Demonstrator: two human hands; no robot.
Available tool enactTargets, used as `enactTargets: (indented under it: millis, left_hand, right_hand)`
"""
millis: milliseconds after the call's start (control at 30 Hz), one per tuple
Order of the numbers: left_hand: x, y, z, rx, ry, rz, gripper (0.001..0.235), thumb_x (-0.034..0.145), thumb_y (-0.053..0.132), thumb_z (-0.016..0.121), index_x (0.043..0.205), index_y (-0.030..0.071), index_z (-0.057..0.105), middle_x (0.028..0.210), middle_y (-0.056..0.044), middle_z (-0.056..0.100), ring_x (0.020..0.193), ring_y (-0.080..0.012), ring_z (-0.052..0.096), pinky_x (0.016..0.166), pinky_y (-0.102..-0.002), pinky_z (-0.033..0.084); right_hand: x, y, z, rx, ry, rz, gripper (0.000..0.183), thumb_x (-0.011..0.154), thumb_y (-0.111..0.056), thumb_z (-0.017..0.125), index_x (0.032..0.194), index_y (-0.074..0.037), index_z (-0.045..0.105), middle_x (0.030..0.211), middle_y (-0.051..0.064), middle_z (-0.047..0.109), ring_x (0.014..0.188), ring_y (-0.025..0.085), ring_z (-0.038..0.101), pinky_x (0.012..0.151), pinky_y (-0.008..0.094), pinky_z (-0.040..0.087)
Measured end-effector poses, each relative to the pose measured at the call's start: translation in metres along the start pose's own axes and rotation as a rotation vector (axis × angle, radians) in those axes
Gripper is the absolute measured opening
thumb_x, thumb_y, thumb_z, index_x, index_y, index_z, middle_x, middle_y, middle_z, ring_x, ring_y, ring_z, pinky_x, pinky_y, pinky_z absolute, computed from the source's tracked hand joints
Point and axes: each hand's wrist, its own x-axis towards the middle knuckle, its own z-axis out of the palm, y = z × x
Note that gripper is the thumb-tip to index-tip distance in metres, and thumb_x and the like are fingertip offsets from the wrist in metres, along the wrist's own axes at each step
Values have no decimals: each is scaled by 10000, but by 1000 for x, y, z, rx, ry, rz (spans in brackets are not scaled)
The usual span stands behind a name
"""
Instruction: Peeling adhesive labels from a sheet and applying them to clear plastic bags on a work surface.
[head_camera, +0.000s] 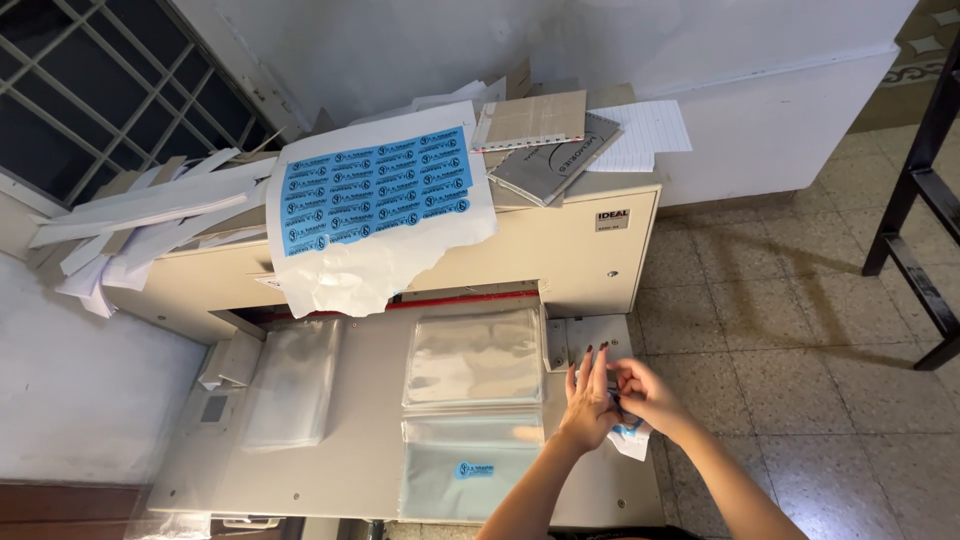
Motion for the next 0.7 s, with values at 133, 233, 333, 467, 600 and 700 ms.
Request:
enactTargets:
  millis: [133,233,333,467,600,700]
  left_hand:
    - [-3,-12,2,-150,89,61,1232,712,146,681,1604,93,-167,1728,-229,-38,1616,-327,-26,1233,-550,-106]
    - [-5,-11,-4,-201,110,91,1256,700,119,697,1612,119,-166,1723,-173,-168,1618,-303,-100,1247,-564,-75]
    - [-9,-9,-12,-245,121,130,1150,727,109,597,1632,184,-108,1728,-153,-156,1620,-360,-27,1236,-639,-40]
    - [-13,-22,-13,-177,287,225,954,784,127,661,1615,105,194,1692,-225,95,1578,-416,107,1244,-562,203]
    - [-26,-6,-18,155,406,363,579,845,81,687,1385,17,486,1506,-230,471,1393,-438,462,1086,-580,435]
    - [-26,-8,-13,243,270,388,365,916,29,577,1263,108,655,1479,-147,528,1424,-458,438,1084,-602,409]
  right_hand:
    - [2,-5,2,-242,-35,96,535,893,70,595,1384,-139,557,929,49,641,797,144,632,683,288,596]
    - [8,-1,3,-452,-51,59,515,878,45,599,1329,-202,609,966,-2,653,787,108,644,722,266,584]
    - [6,-3,8,-578,-58,78,459,898,51,555,1295,-170,617,893,32,667,792,152,657,721,291,578]
    - [3,8,10,-707,-28,-31,510,892,49,527,1353,-167,554,1270,45,593,946,187,667,828,327,571]
    - [-1,7,11,-649,-17,-11,674,943,1,504,1560,-222,351,1521,62,435,1248,242,619,903,336,564]
    - [5,20,3,-471,33,117,699,917,22,422,1561,-247,387,1412,48,511,1252,201,584,1041,340,498]
